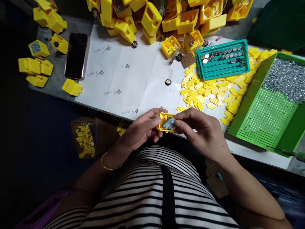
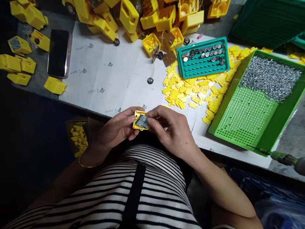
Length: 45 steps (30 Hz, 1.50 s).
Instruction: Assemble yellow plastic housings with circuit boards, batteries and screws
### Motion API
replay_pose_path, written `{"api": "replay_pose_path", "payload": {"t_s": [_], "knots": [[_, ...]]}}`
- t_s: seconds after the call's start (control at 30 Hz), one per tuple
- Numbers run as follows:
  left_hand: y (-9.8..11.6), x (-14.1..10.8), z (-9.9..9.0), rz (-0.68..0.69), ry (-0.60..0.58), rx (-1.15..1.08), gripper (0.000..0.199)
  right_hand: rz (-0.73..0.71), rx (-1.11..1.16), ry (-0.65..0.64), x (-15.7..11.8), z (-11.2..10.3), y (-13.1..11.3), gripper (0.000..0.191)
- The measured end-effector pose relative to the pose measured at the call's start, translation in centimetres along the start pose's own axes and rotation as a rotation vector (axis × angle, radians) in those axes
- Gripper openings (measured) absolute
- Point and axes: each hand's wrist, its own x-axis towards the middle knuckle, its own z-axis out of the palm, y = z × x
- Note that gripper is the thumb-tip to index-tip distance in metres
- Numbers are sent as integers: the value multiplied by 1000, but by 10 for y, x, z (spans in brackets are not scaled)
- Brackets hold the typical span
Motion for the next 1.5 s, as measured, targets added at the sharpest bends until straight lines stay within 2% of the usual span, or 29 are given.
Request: {"api": "replay_pose_path", "payload": {"t_s": [0.1,0.2,0.33,0.5,0.7,0.97,1.07,1.27,1.33,1.5], "knots": [[-1,-1,1,35,-3,31,37,-56,-94,-40,-1,-3,-2,8],[-2,-4,3,80,-31,63,38,-159,-153,-21,-6,-6,-5,7],[-2,-8,6,141,-46,100,39,-260,-185,-17,-14,-8,-10,17],[-3,-9,5,182,-63,85,36,-275,-205,-34,-24,-8,-16,28],[-1,-10,4,150,-96,68,37,-280,-302,-41,-32,-7,-21,31],[3,-14,5,106,-125,96,34,-317,-396,-120,-40,-7,-30,30],[3,-14,6,93,-109,141,32,-320,-417,-124,-41,-6,-30,32],[4,-14,10,84,-69,207,27,-463,-418,-130,-41,-3,-25,35],[5,-14,12,88,-59,240,27,-429,-419,-133,-41,-2,-27,35],[2,-13,11,95,-66,242,33,-225,-312,-91,-32,-3,-34,25]]}}
